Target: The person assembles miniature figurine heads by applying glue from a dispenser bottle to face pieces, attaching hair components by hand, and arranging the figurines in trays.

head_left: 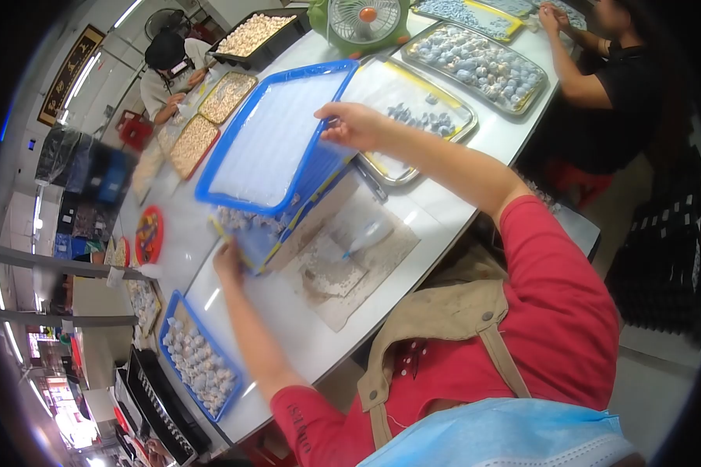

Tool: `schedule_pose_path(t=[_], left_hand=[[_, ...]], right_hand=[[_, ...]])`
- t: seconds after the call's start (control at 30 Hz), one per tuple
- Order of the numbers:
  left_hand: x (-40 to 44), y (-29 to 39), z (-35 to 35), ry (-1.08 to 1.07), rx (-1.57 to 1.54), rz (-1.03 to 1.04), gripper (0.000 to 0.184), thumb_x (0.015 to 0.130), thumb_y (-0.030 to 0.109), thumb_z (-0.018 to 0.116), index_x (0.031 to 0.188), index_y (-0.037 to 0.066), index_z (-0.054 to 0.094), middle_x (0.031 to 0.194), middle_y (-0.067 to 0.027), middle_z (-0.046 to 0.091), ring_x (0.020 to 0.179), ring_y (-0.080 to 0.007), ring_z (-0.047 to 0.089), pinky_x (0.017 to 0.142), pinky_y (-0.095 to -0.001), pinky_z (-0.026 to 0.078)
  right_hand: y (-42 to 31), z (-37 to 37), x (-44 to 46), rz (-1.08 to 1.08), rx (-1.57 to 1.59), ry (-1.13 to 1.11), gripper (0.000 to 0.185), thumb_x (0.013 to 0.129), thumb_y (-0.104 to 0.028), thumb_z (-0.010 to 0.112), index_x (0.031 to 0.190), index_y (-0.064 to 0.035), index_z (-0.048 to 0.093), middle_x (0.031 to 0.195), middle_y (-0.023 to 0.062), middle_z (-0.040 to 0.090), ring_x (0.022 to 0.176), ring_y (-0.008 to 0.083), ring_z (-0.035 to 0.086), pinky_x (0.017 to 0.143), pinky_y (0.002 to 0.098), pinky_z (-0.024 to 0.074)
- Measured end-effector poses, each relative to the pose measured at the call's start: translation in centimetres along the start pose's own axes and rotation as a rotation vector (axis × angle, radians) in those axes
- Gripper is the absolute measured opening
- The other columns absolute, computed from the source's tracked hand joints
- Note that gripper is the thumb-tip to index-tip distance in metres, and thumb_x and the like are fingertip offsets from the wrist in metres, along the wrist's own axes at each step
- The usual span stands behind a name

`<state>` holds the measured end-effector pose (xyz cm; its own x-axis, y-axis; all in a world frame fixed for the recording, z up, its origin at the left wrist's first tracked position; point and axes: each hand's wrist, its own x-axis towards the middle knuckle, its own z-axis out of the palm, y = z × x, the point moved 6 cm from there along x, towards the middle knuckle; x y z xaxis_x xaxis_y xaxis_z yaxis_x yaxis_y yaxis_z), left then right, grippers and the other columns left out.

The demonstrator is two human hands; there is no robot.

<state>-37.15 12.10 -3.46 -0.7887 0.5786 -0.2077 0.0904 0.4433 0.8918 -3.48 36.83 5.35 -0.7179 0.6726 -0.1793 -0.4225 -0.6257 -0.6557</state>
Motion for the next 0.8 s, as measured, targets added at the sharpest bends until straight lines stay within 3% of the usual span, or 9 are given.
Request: schedule_pose_path(t=[0.13,0.2,0.27,0.37,0.5,0.6,0.7,0.8], left_hand=[[2.6,-1.2,0.1,-0.064,-0.037,0.16,0.043,0.084,0.028,0.064,0.104,-0.01,0.061,0.089,-0.0131,0.065,0.07,-0.0172,0.059,0.062,-0.0295,0.047],[1.9,-0.5,-0.3,-0.058,-0.073,0.166,0.032,0.086,0.015,0.06,0.101,-0.012,0.06,0.092,-0.0148,0.064,0.082,-0.0194,0.062,0.075,-0.0315,0.049],[1.5,-0.7,-0.9,-0.059,-0.227,0.235,0.029,0.086,0.013,0.059,0.1,-0.013,0.06,0.092,-0.0141,0.064,0.082,-0.019,0.061,0.074,-0.0295,0.049],[-0.8,-2.0,-3.0,-0.021,-0.391,0.108,0.025,0.087,0.015,0.06,0.09,-0.009,0.062,0.081,-0.0085,0.062,0.068,-0.0151,0.057,0.062,-0.0286,0.046],[-5.5,-4.9,-6.6,0.194,-0.5,0.048,0.018,0.086,0.014,0.06,0.087,-0.004,0.06,0.074,-0.0055,0.059,0.059,-0.0131,0.055,0.05,-0.0265,0.043],[-10.3,-6.9,-8.5,0.233,-0.493,-0.011,0.016,0.086,0.014,0.061,0.088,-0.001,0.056,0.068,-0.0046,0.056,0.049,-0.013,0.052,0.04,-0.0261,0.038],[-15.6,-7.7,-7.9,0.347,-0.557,-0.087,0.017,0.087,0.014,0.06,0.088,0.0,0.051,0.064,-0.0052,0.052,0.042,-0.0138,0.048,0.035,-0.0247,0.035],[-19.3,-7.9,-7.1,0.411,-0.633,-0.124,0.02,0.087,0.014,0.06,0.09,0.0,0.047,0.064,-0.0069,0.052,0.042,-0.0152,0.048,0.036,-0.0237,0.038]], right_hand=[[-0.9,-0.7,-0.8,-0.064,0.016,0.052,0.025,0.079,-0.008,0.066,0.096,0.0032,0.051,0.08,0.0118,0.058,0.06,0.0177,0.062,0.057,0.0244,0.0555],[-0.6,-1.4,0.5,-0.041,0.028,0.044,0.025,0.079,-0.008,0.066,0.096,0.0033,0.051,0.079,0.0121,0.06,0.06,0.0175,0.062,0.056,0.0235,0.0552],[-0.8,-1.3,1.3,-0.009,0.014,0.035,0.025,0.08,-0.006,0.065,0.096,0.005,0.049,0.083,0.0126,0.056,0.062,0.0186,0.061,0.055,0.0226,0.055],[-1.2,0.3,2.4,0.019,0.015,-0.015,0.027,0.08,-0.004,0.063,0.097,0.0073,0.045,0.089,0.014,0.051,0.065,0.0211,0.06,0.054,0.0225,0.0552],[0.3,1.8,6.2,0.042,0.02,0.032,0.032,0.081,-0.003,0.062,0.102,0.009,0.042,0.097,0.0194,0.049,0.067,0.0247,0.061,0.054,0.0234,0.0559],[2.9,3.3,8.8,-0.005,-0.028,0.112,0.033,0.082,-0.005,0.062,0.102,0.0107,0.04,0.091,0.0203,0.056,0.068,0.0236,0.063,0.056,0.0228,0.0562],[6.0,5.2,10.5,-0.029,-0.049,0.116,0.034,0.083,-0.001,0.059,0.106,0.0121,0.039,0.102,0.0236,0.049,0.076,0.0289,0.062,0.06,0.0264,0.0572],[9.1,5.8,12.3,0.059,0.001,0.139,0.044,0.085,0.0,0.056,0.121,0.0118,0.034,0.123,0.0271,0.035,0.08,0.0349,0.06,0.059,0.0299,0.0593]])
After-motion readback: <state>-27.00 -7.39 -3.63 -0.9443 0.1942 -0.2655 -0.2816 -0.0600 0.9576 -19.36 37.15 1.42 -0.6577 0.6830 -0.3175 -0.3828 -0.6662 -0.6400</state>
